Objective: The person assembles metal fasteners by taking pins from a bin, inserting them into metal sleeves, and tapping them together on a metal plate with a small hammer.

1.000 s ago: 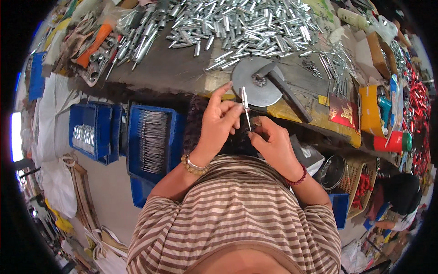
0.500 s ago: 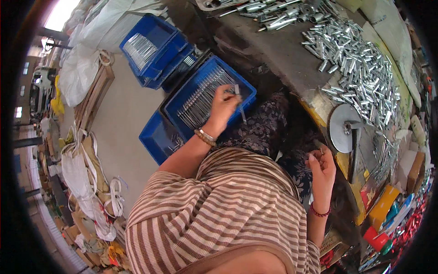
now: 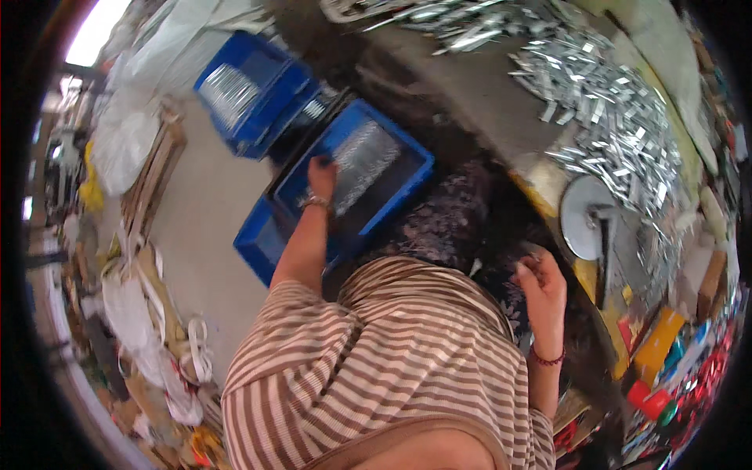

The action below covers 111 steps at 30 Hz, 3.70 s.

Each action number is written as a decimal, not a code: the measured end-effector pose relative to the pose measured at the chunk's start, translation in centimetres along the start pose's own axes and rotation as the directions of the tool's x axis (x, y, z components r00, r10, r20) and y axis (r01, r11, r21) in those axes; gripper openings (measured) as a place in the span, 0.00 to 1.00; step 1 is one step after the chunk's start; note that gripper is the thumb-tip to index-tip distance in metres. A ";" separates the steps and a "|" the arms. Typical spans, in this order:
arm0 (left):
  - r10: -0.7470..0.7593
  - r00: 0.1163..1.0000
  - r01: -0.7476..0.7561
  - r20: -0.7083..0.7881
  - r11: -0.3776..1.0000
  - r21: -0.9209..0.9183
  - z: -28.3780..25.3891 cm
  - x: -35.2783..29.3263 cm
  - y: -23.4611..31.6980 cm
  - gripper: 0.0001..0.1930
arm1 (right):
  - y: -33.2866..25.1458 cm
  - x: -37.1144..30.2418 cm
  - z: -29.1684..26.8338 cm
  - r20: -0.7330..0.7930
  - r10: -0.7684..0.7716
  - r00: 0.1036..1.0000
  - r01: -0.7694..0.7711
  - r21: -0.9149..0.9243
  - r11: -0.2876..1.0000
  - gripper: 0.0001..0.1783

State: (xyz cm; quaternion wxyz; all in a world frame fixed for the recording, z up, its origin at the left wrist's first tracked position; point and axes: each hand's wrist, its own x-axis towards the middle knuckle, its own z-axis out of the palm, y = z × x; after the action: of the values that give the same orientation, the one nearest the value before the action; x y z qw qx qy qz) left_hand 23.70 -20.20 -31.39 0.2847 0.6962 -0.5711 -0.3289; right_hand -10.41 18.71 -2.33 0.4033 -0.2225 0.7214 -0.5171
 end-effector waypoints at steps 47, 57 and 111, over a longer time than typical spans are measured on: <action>0.921 0.225 -0.970 0.317 0.243 -0.018 10.0 -14.7 38.8 0.20 | 1.8 3.0 -11.5 -0.707 -0.707 0.034 0.185 -0.690 0.699 0.23; 0.951 0.247 -0.964 0.188 0.260 -0.050 6.6 -20.4 37.6 0.20 | 1.5 1.4 -10.1 -0.678 -0.720 0.151 0.223 -0.686 0.693 0.22; 0.936 0.326 -0.906 0.135 0.350 -0.240 6.5 -21.7 37.8 0.05 | 1.9 -2.2 -21.1 -0.761 -0.567 0.316 -0.236 -0.642 0.730 0.19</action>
State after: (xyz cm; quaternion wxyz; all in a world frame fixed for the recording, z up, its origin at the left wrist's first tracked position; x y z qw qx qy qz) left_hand -7.21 -6.06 -3.37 0.3881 0.1830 -0.8742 -0.2272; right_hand -26.08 32.97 -0.35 -0.2552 -0.0887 0.9151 -0.2992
